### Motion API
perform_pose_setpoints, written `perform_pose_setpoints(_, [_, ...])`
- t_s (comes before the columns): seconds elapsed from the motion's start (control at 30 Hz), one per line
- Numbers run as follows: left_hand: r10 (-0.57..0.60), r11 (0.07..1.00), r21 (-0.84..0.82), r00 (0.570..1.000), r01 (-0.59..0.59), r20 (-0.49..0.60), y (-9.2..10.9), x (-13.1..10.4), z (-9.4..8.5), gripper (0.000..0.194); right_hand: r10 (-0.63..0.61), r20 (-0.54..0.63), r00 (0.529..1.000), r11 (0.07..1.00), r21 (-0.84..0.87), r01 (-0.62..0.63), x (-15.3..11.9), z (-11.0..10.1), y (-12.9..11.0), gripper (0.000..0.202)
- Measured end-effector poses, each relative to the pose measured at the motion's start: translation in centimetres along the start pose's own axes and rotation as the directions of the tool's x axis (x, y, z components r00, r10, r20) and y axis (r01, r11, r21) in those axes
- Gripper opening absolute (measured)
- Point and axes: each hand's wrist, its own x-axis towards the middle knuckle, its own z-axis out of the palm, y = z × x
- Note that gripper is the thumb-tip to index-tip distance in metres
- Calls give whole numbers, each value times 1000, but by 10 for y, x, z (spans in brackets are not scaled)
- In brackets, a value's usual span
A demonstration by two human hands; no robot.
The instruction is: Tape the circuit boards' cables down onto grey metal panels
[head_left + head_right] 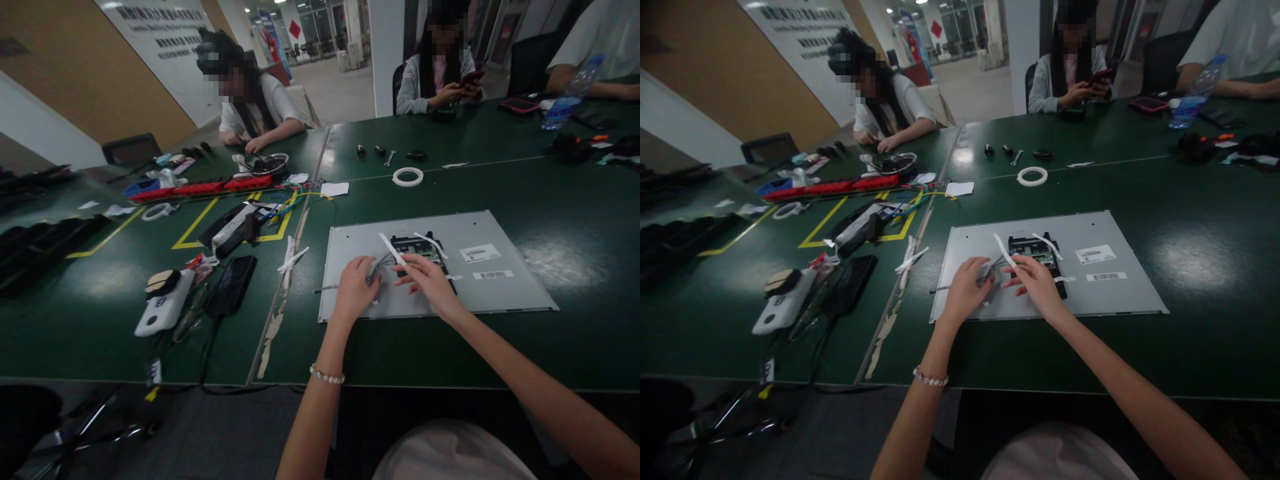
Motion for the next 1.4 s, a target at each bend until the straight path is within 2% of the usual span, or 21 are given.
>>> perform_pose_setpoints(0.07, [18, 998, 53, 997, -21, 73, 1, 1, 1, 37, 58, 1, 998, 996, 71, -58, -1, 2, 0, 47])
perform_pose_setpoints(0.13, [2, 997, 77, 996, -9, 93, 1, 1, 1, 38, 106, 11, 994, 987, 122, -107, -3, 6, 0, 48])
perform_pose_setpoints(0.3, [-21, 996, 89, 998, 16, 58, -3, 2, 2, 42, 203, 74, 976, 966, 147, -212, -8, 16, -1, 53])
perform_pose_setpoints(0.5, [21, 996, 91, 998, -26, 57, -6, 3, 3, 48, 252, 181, 951, 942, 178, -284, -9, 25, 6, 55])
perform_pose_setpoints(0.63, [36, 996, 78, 997, -42, 75, -6, 5, 3, 50, 194, 155, 969, 961, 170, -220, -8, 31, 10, 61])
perform_pose_setpoints(0.77, [-6, 999, 41, 1000, 6, 6, -5, 6, 2, 56, 127, 134, 983, 986, 94, -140, -5, 35, 14, 38])
perform_pose_setpoints(0.83, [4, 1000, 28, 1000, -4, 7, -5, 6, 1, 54, 137, 128, 982, 986, 78, -148, -4, 35, 16, 34])
perform_pose_setpoints(0.97, [61, 997, 33, 995, -63, 76, -7, 6, 2, 46, 189, 120, 975, 977, 73, -199, -2, 36, 15, 40])
perform_pose_setpoints(1.13, [127, 990, 41, 986, -132, 104, -13, 5, 5, 46, 235, 109, 966, 964, 102, -246, -1, 36, 7, 44])
perform_pose_setpoints(1.4, [142, 988, 46, 981, -149, 136, -18, 4, 6, 43, 275, 130, 953, 959, 37, -282, -2, 35, 5, 44])
